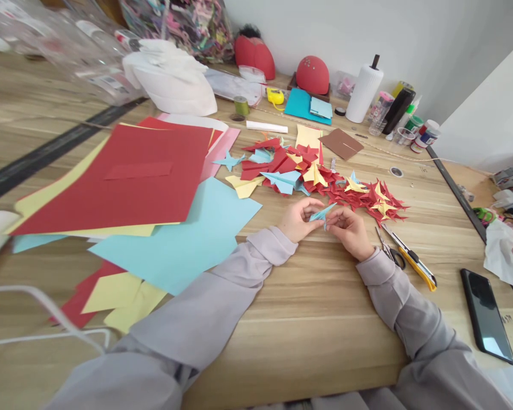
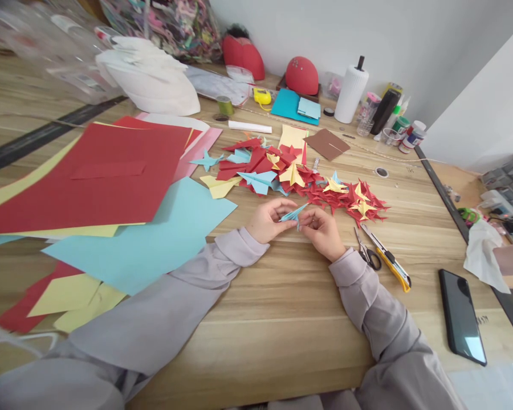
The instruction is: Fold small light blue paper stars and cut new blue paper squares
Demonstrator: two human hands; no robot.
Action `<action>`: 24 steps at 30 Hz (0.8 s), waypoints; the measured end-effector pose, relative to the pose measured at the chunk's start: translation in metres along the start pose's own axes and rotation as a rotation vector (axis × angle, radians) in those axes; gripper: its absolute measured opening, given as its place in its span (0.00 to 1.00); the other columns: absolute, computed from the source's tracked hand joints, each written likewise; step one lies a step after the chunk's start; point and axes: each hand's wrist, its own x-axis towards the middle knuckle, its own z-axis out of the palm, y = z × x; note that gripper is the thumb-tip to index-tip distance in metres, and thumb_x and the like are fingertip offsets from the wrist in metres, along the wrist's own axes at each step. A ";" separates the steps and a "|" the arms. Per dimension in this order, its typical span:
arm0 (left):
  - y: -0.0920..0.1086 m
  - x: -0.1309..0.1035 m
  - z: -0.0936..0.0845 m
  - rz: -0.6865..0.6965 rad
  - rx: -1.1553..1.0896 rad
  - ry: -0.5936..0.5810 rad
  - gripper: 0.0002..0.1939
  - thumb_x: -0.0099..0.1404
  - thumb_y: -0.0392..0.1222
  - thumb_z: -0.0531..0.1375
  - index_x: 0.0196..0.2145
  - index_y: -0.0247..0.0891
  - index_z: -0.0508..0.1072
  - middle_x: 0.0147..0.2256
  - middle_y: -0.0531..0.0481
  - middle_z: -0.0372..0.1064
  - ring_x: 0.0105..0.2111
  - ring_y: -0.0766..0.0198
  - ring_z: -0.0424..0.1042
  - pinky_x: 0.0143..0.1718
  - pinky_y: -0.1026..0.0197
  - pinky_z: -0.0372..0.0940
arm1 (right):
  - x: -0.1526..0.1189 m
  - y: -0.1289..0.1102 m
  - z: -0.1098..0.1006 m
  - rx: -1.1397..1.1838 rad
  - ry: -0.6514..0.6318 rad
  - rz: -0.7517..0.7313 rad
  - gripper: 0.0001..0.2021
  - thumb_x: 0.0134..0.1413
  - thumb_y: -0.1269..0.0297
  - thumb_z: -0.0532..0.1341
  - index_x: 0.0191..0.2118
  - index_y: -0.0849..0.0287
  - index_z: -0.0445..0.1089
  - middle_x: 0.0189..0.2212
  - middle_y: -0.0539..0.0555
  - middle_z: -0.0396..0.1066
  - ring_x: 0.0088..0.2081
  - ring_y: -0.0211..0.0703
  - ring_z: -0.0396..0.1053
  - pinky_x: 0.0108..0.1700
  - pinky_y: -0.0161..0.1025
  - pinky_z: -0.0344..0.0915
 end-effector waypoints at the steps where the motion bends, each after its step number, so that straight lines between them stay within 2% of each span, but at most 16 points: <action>1: 0.001 0.000 0.000 -0.001 -0.004 0.007 0.22 0.45 0.39 0.68 0.38 0.34 0.67 0.32 0.46 0.72 0.34 0.61 0.72 0.35 0.60 0.65 | 0.000 0.000 0.000 -0.003 0.000 -0.001 0.11 0.40 0.64 0.66 0.31 0.57 0.65 0.25 0.48 0.68 0.28 0.38 0.66 0.30 0.36 0.63; 8: 0.007 -0.003 0.002 0.013 0.037 -0.079 0.31 0.41 0.35 0.68 0.44 0.35 0.63 0.37 0.46 0.70 0.35 0.61 0.71 0.33 0.61 0.65 | 0.000 -0.002 0.000 0.024 0.020 0.054 0.13 0.41 0.65 0.65 0.35 0.57 0.65 0.23 0.47 0.67 0.20 0.32 0.60 0.19 0.31 0.55; 13: 0.008 -0.004 0.004 0.052 0.140 -0.032 0.23 0.46 0.37 0.66 0.40 0.35 0.66 0.38 0.46 0.70 0.37 0.60 0.71 0.40 0.58 0.66 | 0.000 -0.002 0.003 -0.015 0.022 -0.004 0.14 0.41 0.64 0.66 0.35 0.57 0.64 0.29 0.50 0.69 0.27 0.36 0.66 0.24 0.33 0.61; 17: 0.006 -0.003 0.003 0.041 0.148 0.002 0.17 0.48 0.35 0.63 0.38 0.34 0.67 0.36 0.47 0.71 0.36 0.61 0.71 0.41 0.57 0.66 | -0.001 -0.001 0.004 -0.030 0.011 0.024 0.14 0.42 0.65 0.65 0.37 0.57 0.63 0.25 0.48 0.68 0.23 0.34 0.64 0.22 0.32 0.59; 24: 0.002 0.000 0.002 0.026 0.152 0.027 0.16 0.47 0.32 0.61 0.36 0.34 0.68 0.33 0.48 0.71 0.34 0.63 0.71 0.38 0.60 0.66 | -0.001 0.000 0.003 -0.027 0.007 0.057 0.15 0.42 0.63 0.66 0.37 0.57 0.63 0.25 0.48 0.69 0.21 0.32 0.62 0.19 0.30 0.58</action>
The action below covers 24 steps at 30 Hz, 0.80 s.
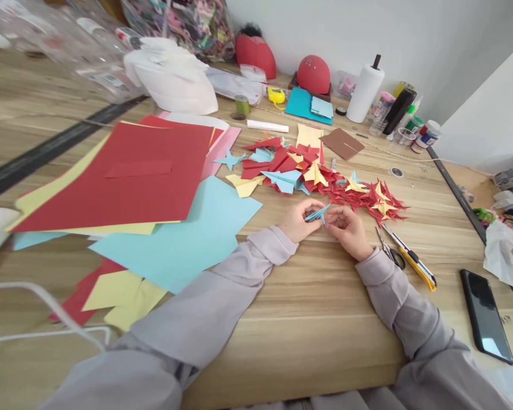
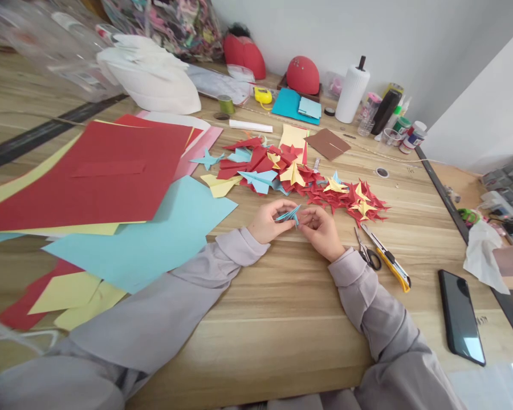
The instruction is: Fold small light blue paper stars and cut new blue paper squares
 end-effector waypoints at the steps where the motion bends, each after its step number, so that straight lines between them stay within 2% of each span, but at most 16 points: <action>1: 0.000 0.000 0.000 -0.002 -0.001 0.004 0.16 0.47 0.32 0.61 0.36 0.33 0.68 0.33 0.48 0.71 0.34 0.63 0.71 0.38 0.60 0.66 | 0.000 0.000 0.000 -0.002 0.000 0.001 0.15 0.42 0.63 0.66 0.36 0.57 0.63 0.25 0.48 0.68 0.20 0.32 0.62 0.19 0.30 0.58; 13: 0.003 0.000 0.000 -0.041 -0.040 0.017 0.16 0.46 0.34 0.63 0.35 0.33 0.68 0.34 0.47 0.72 0.35 0.62 0.72 0.39 0.59 0.67 | -0.001 0.001 0.001 -0.011 0.004 0.012 0.16 0.42 0.60 0.66 0.37 0.57 0.63 0.28 0.48 0.67 0.20 0.31 0.61 0.18 0.31 0.64; 24: 0.000 0.001 0.000 -0.043 -0.039 0.004 0.17 0.46 0.34 0.64 0.36 0.32 0.68 0.34 0.46 0.72 0.36 0.59 0.72 0.40 0.57 0.67 | -0.001 0.003 0.002 -0.054 0.016 -0.007 0.14 0.44 0.61 0.64 0.37 0.57 0.64 0.27 0.48 0.65 0.19 0.31 0.60 0.18 0.31 0.59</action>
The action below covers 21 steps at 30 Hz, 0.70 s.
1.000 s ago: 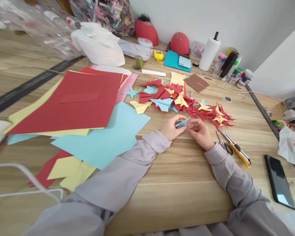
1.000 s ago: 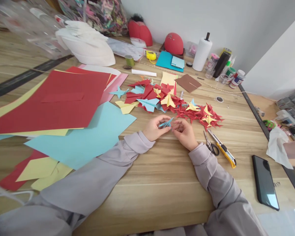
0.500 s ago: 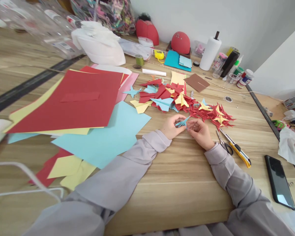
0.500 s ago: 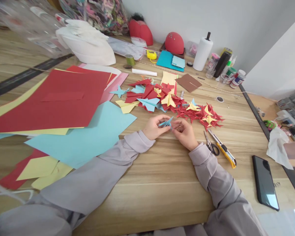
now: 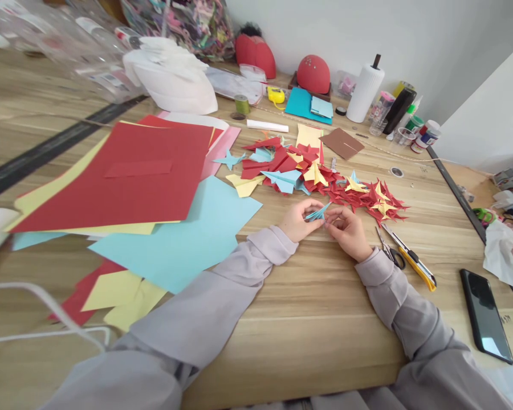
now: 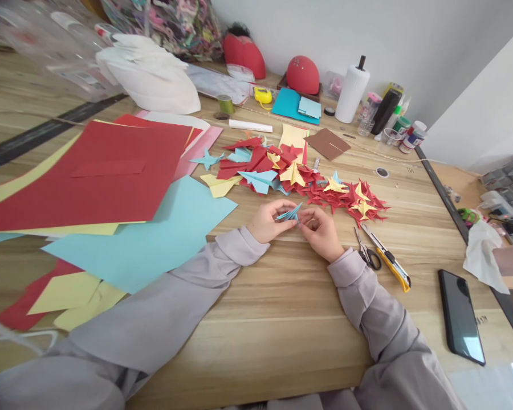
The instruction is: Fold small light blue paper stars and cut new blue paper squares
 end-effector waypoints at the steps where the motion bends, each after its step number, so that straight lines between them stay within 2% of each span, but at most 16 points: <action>1: 0.000 0.000 0.000 0.005 -0.001 -0.001 0.17 0.46 0.34 0.64 0.36 0.32 0.68 0.34 0.46 0.72 0.36 0.59 0.72 0.41 0.57 0.67 | 0.000 0.000 0.000 -0.011 0.001 -0.008 0.13 0.45 0.61 0.64 0.37 0.57 0.64 0.27 0.48 0.65 0.19 0.31 0.60 0.18 0.31 0.58; 8: -0.002 0.000 0.000 0.004 -0.035 -0.004 0.17 0.45 0.33 0.64 0.35 0.33 0.68 0.35 0.45 0.72 0.36 0.60 0.72 0.42 0.56 0.67 | 0.000 -0.001 -0.001 -0.054 0.006 -0.026 0.11 0.45 0.63 0.63 0.37 0.57 0.64 0.26 0.48 0.64 0.20 0.31 0.59 0.19 0.31 0.55; 14: 0.001 0.000 0.000 0.014 -0.034 0.006 0.16 0.45 0.34 0.64 0.35 0.33 0.68 0.34 0.46 0.72 0.35 0.61 0.72 0.41 0.57 0.67 | 0.001 0.004 -0.001 -0.100 0.018 0.022 0.12 0.45 0.59 0.63 0.36 0.57 0.65 0.28 0.49 0.66 0.19 0.31 0.59 0.18 0.32 0.58; 18: 0.001 0.000 -0.001 0.025 -0.026 0.013 0.16 0.45 0.34 0.63 0.34 0.33 0.68 0.32 0.48 0.71 0.33 0.62 0.72 0.41 0.56 0.67 | 0.001 0.010 -0.002 -0.176 0.014 0.012 0.10 0.47 0.57 0.62 0.31 0.58 0.67 0.24 0.49 0.66 0.19 0.33 0.59 0.19 0.33 0.60; 21: 0.001 0.000 -0.001 0.030 -0.034 0.024 0.16 0.45 0.35 0.64 0.34 0.33 0.68 0.32 0.48 0.71 0.33 0.62 0.71 0.41 0.56 0.67 | 0.001 0.011 -0.002 -0.210 0.002 -0.002 0.10 0.48 0.57 0.61 0.31 0.58 0.68 0.22 0.49 0.66 0.19 0.34 0.59 0.20 0.34 0.60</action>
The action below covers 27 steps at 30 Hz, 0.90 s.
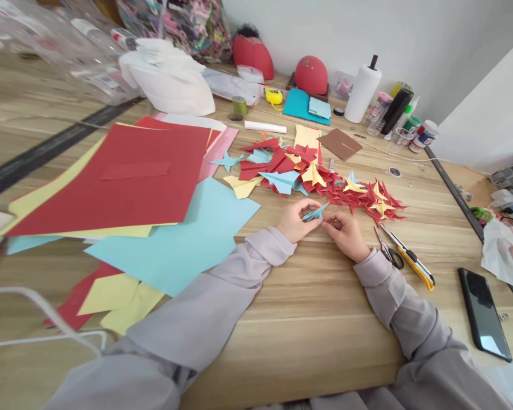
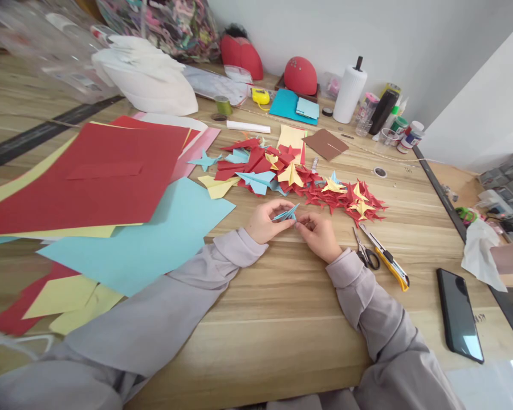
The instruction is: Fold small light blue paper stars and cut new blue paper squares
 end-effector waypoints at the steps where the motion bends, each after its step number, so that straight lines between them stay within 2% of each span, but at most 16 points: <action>1: 0.000 0.000 0.000 0.000 -0.003 0.002 0.16 0.45 0.35 0.64 0.34 0.34 0.68 0.32 0.48 0.71 0.33 0.62 0.71 0.41 0.56 0.67 | 0.000 -0.001 0.000 -0.004 -0.003 -0.003 0.10 0.49 0.56 0.61 0.31 0.58 0.68 0.21 0.49 0.66 0.19 0.34 0.58 0.20 0.34 0.60; 7: 0.001 -0.001 0.000 -0.007 0.001 -0.002 0.16 0.45 0.34 0.64 0.34 0.34 0.69 0.32 0.48 0.71 0.34 0.62 0.72 0.41 0.57 0.67 | -0.001 -0.009 -0.002 -0.079 -0.016 -0.040 0.08 0.49 0.59 0.60 0.27 0.58 0.66 0.17 0.47 0.62 0.18 0.35 0.57 0.19 0.33 0.56; 15: 0.000 -0.001 0.001 -0.054 -0.023 0.000 0.17 0.44 0.36 0.65 0.34 0.34 0.68 0.32 0.48 0.71 0.33 0.62 0.71 0.40 0.57 0.67 | -0.001 -0.016 -0.004 -0.159 -0.044 -0.073 0.05 0.49 0.64 0.57 0.26 0.58 0.63 0.15 0.46 0.59 0.18 0.36 0.57 0.20 0.34 0.53; 19: 0.000 0.000 0.001 -0.059 -0.056 0.004 0.18 0.43 0.36 0.66 0.34 0.34 0.68 0.31 0.49 0.71 0.32 0.63 0.71 0.38 0.57 0.67 | -0.002 -0.014 -0.003 -0.104 -0.005 -0.042 0.06 0.48 0.61 0.59 0.26 0.58 0.64 0.18 0.48 0.62 0.18 0.35 0.58 0.20 0.34 0.54; 27: 0.000 0.001 0.001 -0.097 -0.125 0.006 0.17 0.45 0.38 0.66 0.33 0.33 0.67 0.27 0.52 0.69 0.24 0.67 0.69 0.26 0.62 0.67 | 0.000 -0.009 -0.001 0.103 -0.005 0.050 0.13 0.46 0.53 0.62 0.27 0.58 0.65 0.18 0.48 0.66 0.17 0.35 0.61 0.18 0.34 0.59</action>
